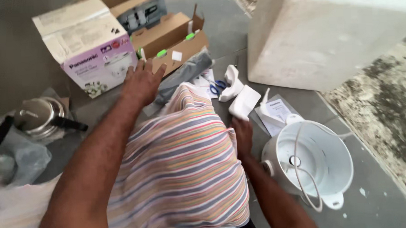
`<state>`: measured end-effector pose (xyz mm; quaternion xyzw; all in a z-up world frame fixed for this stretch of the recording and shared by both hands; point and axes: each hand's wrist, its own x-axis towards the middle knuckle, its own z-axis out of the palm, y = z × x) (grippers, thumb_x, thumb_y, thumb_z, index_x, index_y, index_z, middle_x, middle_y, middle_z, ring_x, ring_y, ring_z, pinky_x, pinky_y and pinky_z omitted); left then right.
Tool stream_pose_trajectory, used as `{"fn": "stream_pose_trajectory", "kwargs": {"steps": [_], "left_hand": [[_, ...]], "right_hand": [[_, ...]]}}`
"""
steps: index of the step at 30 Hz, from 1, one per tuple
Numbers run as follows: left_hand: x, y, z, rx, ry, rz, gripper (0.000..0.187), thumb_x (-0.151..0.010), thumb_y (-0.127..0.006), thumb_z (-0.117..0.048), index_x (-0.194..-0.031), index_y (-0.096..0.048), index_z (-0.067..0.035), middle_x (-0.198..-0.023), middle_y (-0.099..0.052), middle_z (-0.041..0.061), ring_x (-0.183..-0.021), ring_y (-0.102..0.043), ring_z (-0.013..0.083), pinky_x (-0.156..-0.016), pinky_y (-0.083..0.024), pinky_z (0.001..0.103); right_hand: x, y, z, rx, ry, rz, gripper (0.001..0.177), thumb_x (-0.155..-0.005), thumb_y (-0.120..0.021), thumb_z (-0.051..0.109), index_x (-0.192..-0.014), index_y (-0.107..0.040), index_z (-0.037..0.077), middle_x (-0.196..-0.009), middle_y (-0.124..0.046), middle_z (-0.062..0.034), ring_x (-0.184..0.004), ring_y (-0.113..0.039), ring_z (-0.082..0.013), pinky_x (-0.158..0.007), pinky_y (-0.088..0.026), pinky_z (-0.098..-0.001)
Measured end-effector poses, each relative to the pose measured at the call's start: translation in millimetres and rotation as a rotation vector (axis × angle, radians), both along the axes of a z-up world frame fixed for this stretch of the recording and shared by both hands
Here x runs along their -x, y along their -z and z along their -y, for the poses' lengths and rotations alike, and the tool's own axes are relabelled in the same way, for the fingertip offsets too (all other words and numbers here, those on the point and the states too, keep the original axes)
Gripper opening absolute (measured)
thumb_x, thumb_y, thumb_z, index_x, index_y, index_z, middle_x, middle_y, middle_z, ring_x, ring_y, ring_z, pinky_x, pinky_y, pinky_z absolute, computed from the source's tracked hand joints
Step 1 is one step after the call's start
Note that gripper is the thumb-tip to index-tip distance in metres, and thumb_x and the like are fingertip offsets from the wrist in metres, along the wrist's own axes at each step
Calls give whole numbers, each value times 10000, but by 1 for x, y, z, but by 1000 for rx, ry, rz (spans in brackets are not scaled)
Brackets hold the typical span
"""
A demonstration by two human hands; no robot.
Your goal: The person opens a cardboard box and removes packaging materials, including plastic wrap and foam pieces. They take out a long black object, inspect it, and place it back in the plastic wrap. They also handle a white bucket and a Panasonic product box.
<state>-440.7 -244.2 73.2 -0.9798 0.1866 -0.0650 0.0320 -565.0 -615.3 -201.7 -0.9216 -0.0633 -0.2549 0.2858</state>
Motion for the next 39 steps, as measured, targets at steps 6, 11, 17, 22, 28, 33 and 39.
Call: {"fn": "stream_pose_trajectory", "kwargs": {"steps": [6, 11, 17, 22, 28, 33, 39], "left_hand": [[-31, 30, 16, 9, -28, -164, 605, -943, -531, -123, -1531, -442, -234, -1448, -498, 203, -1387, -451, 365, -1097, -376, 593], [-84, 75, 47, 62, 149, -131, 504, -943, -566, -147, -1429, -532, -273, -1382, -544, 194, -1297, -510, 384, -1024, -424, 570], [-168, 128, 92, -129, 292, -346, 480, -920, -593, -206, -1394, -555, -269, -1275, -578, 151, -1201, -589, 363, -991, -443, 623], [-223, 170, 93, -92, 322, -381, 341, -996, -570, -265, -1332, -606, -213, -1299, -562, 169, -1150, -617, 409, -822, -578, 542], [-217, 182, 83, -52, 338, -245, 418, -970, -574, -284, -1384, -559, -225, -1355, -497, 147, -1039, -624, 425, -693, -617, 523], [-223, 156, 93, -126, 296, -567, 563, -954, -563, -135, -1499, -468, -244, -1459, -423, 177, -1200, -550, 440, -781, -619, 518], [-215, 126, 73, -300, 428, -681, 562, -961, -548, -219, -1510, -436, -268, -1630, -228, 168, -1424, -325, 476, -1054, -386, 674]], "right_hand": [[77, 8, 19, 282, -154, -26, 491, -841, -623, 258, -1280, -584, 41, -1387, -538, -275, -1302, -468, -491, -1051, -391, -538], [73, -5, 16, 331, -31, -734, 440, -963, -545, 292, -1363, -565, 110, -1283, -610, -194, -1201, -570, -397, -1021, -451, -513], [70, 3, 13, 342, 85, -208, 580, -894, -568, 291, -1384, -510, -13, -1407, -522, -319, -1349, -456, -502, -1093, -344, -678], [74, 17, 2, 429, 79, -407, 675, -839, -540, 340, -1450, -467, 64, -1559, -369, -308, -1480, -331, -486, -1128, -231, -784], [64, -7, -6, 307, 19, -382, 801, -825, -532, 542, -1468, -430, 76, -1534, -324, -327, -1429, -295, -510, -1053, -164, -836], [51, -32, -5, 301, 76, -445, 725, -859, -547, 534, -1461, -446, 144, -1564, -338, -245, -1474, -310, -451, -1119, -175, -813], [46, -43, -10, 707, 86, -970, 726, -861, -613, 484, -1521, -399, 271, -1633, -275, -206, -1546, -221, -395, -1171, -133, -738]]}}
